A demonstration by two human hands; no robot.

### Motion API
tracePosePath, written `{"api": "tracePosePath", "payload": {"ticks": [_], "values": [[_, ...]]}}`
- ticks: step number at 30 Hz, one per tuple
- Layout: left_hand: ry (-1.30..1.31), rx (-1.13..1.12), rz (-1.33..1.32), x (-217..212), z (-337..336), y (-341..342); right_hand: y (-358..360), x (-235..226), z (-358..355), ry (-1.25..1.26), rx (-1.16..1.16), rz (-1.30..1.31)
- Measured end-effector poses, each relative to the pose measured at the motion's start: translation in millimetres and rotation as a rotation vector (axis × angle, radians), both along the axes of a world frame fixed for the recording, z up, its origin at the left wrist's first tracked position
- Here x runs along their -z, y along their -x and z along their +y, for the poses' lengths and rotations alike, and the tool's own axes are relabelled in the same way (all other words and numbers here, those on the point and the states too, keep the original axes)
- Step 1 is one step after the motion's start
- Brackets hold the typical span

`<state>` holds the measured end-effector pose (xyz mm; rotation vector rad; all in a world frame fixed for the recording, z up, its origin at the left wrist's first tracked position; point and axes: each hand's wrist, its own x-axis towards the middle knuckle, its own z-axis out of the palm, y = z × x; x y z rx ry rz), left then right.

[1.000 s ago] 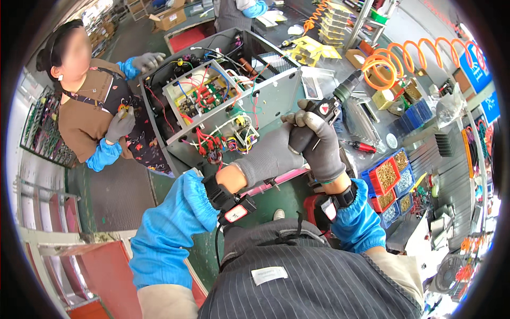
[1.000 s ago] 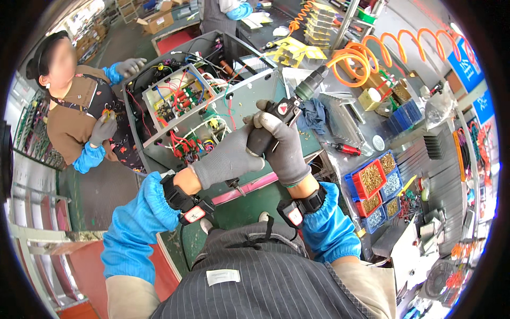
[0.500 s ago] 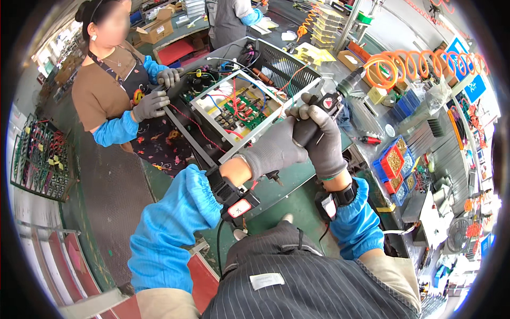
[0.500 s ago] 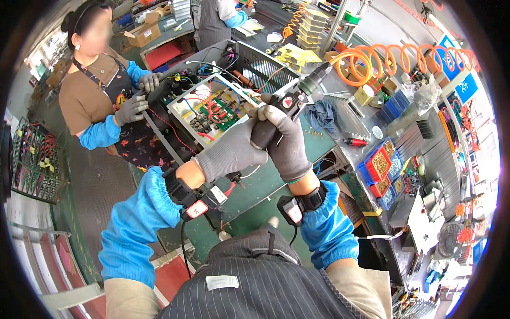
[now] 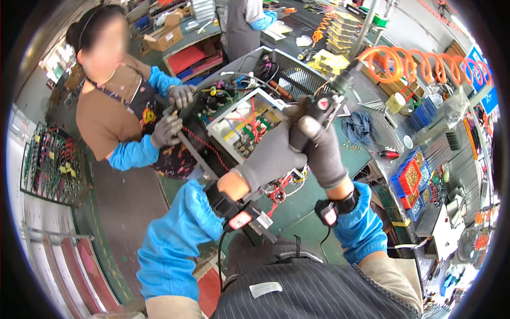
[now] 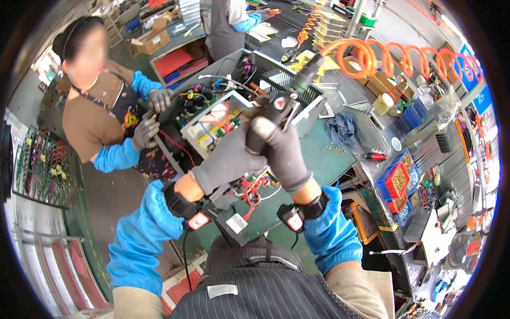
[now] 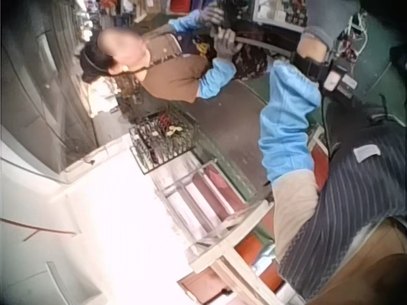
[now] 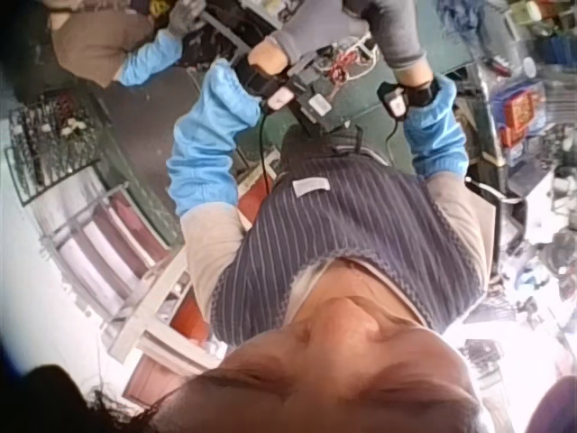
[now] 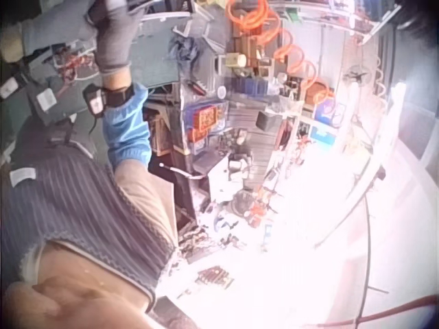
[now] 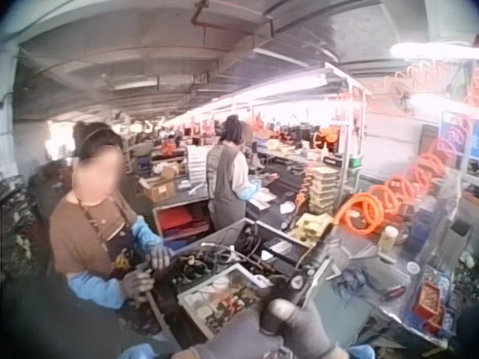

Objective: Assemble an electrical inverter or power supply unit by connecting internal wiring and using a pneumatic screwdriver.

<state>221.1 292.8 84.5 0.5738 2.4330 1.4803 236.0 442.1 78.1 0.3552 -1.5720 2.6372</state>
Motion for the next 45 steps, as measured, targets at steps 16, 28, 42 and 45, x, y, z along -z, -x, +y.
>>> {"api": "tracePosePath", "payload": {"ticks": [16,28,42,45], "values": [[-0.214,0.409,0.650,-41,-58,45,-35,16,-47,0.264,0.306,-0.054],[-0.251,0.534,0.537,-26,-6,38,-99,4,-57,0.048,0.515,-0.334],[-0.153,0.515,0.652,-29,18,18,-113,7,-25,-0.008,0.390,-0.326],[-0.211,0.516,0.656,-27,18,26,-107,5,-28,-0.016,0.420,-0.353]]}}
